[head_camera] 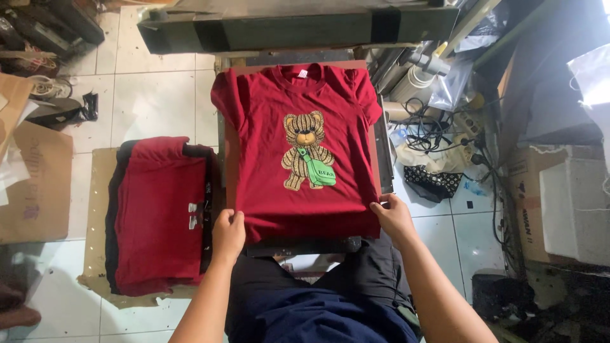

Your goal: The person smooths a red t-shirt with a bear graphic on a heat press machine, then removes it and folds it by hand. The person repeatedly folds the shirt into a compact square, adjusting the edges and sleeves, and places the folded shirt on a stack of similar shirts.

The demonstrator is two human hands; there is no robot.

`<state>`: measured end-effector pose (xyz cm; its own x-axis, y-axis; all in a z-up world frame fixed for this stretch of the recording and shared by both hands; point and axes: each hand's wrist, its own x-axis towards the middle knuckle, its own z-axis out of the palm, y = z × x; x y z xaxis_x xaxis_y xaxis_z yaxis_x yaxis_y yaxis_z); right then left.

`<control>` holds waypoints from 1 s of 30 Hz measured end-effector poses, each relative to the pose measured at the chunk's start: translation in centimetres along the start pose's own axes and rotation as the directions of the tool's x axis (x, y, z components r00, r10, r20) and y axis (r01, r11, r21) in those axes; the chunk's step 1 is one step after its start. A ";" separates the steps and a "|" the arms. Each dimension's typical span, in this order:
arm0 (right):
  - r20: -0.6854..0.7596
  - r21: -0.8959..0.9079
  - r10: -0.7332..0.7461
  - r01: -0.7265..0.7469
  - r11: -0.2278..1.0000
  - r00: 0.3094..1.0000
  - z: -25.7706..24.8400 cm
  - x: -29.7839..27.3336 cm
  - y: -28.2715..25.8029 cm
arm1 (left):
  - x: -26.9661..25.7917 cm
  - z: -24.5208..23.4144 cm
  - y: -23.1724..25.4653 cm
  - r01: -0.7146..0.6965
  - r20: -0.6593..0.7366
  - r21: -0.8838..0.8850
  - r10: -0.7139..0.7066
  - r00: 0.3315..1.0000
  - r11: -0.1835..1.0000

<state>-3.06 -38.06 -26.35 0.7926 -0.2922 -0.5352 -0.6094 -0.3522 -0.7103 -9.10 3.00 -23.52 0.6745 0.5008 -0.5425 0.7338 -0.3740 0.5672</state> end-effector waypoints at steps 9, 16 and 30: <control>-0.201 -0.442 -0.694 0.568 0.694 0.691 2.7 0.3 -1.4 | -1.9 0.1 3.8 -0.494 -0.258 0.358 0.592 0.764 0.793; 0.476 -0.632 -0.552 0.703 0.325 0.684 8.9 -6.9 -8.3 | -4.2 6.6 7.0 -0.732 0.279 0.523 0.724 0.631 0.437; 0.389 -0.729 -0.592 0.628 0.271 0.706 8.1 -7.1 -6.4 | -3.8 7.3 5.7 -0.611 0.223 0.677 0.675 0.703 0.412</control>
<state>-4.60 -26.52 -21.74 0.9278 0.3476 -0.1353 0.3190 -0.9275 -0.1951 -6.89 -6.74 -22.70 0.9878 -0.0750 -0.1365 -0.0549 -0.9879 0.1453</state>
